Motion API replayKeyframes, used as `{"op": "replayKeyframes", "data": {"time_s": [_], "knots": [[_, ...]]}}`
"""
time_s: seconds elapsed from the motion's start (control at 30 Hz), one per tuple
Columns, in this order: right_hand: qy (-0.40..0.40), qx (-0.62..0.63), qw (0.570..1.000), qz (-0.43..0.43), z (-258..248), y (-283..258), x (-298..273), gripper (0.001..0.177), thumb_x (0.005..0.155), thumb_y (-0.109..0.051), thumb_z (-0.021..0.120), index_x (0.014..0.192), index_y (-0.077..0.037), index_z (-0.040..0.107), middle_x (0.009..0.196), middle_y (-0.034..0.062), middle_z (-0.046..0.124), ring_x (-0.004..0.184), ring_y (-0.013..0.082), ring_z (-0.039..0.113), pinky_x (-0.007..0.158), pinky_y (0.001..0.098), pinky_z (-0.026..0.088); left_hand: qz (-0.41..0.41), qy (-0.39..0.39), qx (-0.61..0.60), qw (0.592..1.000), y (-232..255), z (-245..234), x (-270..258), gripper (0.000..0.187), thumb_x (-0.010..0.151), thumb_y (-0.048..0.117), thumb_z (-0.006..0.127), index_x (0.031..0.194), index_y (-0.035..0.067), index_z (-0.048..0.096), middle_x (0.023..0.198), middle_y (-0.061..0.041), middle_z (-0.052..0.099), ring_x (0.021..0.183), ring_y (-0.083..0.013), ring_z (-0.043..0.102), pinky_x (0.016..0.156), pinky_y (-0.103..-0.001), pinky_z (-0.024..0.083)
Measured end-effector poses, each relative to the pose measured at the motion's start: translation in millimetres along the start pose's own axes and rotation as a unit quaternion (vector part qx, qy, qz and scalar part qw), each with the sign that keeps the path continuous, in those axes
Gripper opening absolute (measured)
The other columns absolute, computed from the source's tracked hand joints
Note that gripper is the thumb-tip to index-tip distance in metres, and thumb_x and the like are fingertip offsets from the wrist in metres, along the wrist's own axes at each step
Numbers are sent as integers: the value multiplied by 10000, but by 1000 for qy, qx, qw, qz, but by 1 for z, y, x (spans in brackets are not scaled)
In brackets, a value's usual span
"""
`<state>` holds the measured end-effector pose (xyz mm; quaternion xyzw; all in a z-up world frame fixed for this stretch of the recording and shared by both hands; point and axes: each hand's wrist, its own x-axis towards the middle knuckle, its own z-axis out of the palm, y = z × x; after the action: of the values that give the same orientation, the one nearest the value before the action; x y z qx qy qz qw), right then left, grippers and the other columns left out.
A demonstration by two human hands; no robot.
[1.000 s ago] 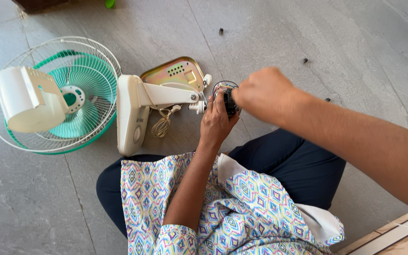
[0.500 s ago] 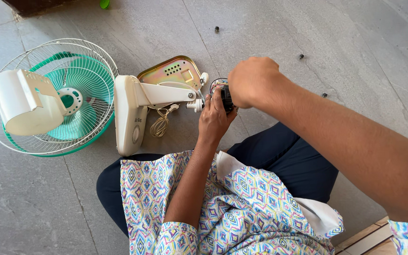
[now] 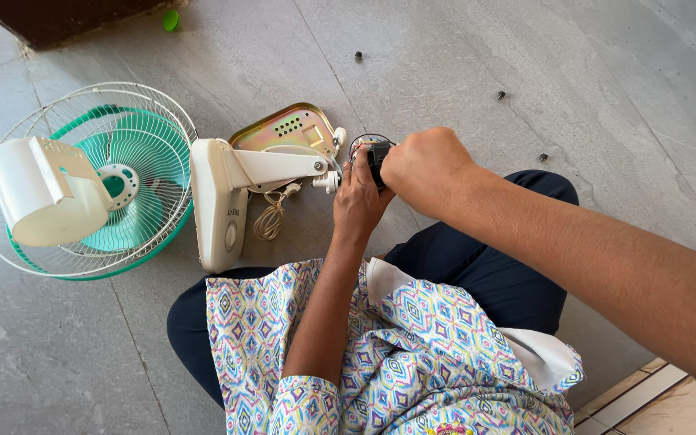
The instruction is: The person sits on the floor and uses a green-handled screwdriver to tighten screws on a disassembled fan motor. They manipulate the motor and its wires, then reattach the motor to the fan's neck assembly.
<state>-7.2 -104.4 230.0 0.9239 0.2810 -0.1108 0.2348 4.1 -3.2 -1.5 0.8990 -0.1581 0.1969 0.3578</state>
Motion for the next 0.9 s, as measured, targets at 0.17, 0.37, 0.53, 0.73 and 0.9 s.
{"op": "replayKeyframes", "data": {"time_s": [0.17, 0.37, 0.53, 0.73, 0.9], "knots": [[179, -62, 974, -123, 13, 19, -1, 93, 799, -217, 709, 712, -191, 687, 690, -21, 695, 721, 180, 726, 595, 337, 561, 11, 14, -5, 1000, 1, -4, 0, 908, 841, 484, 828, 1403, -114, 440, 1246, -316, 665, 1131, -529, 658, 825, -493, 621], [334, -167, 900, -224, 9, 37, -8, 201, 811, -239, 687, 627, -222, 608, 675, -92, 570, 755, 116, 637, 640, 277, 491, 12, 0, 2, 1000, -1, -5, 0, 903, 833, 475, 826, 1401, -110, 438, 1244, -303, 657, 1124, -517, 666, 821, -488, 619], [363, -234, 870, -238, 11, 23, -24, 164, 819, -260, 663, 671, -213, 608, 673, -77, 542, 724, 114, 616, 607, 266, 468, 19, 15, 10, 1000, -1, -3, -1, 807, 888, 393, 782, 1439, -82, 433, 1282, -265, 667, 1152, -491, 679, 868, -474, 628], [278, -154, 939, -133, 15, 24, -20, 138, 837, -171, 705, 729, -178, 618, 766, -25, 657, 726, 120, 685, 613, 264, 528, 12, -7, 18, 1000, -1, -1, -1, 886, 845, 467, 817, 1406, -93, 420, 1221, -298, 665, 1114, -499, 678, 799, -492, 622], [79, -81, 989, -97, 8, 19, -6, 59, 838, -180, 691, 832, -130, 662, 776, 62, 720, 707, 211, 743, 583, 342, 605, 7, -2, 29, 1000, -2, 2, -1, 885, 855, 463, 822, 1416, -91, 420, 1191, -301, 669, 1113, -498, 676, 828, -492, 627]]}}
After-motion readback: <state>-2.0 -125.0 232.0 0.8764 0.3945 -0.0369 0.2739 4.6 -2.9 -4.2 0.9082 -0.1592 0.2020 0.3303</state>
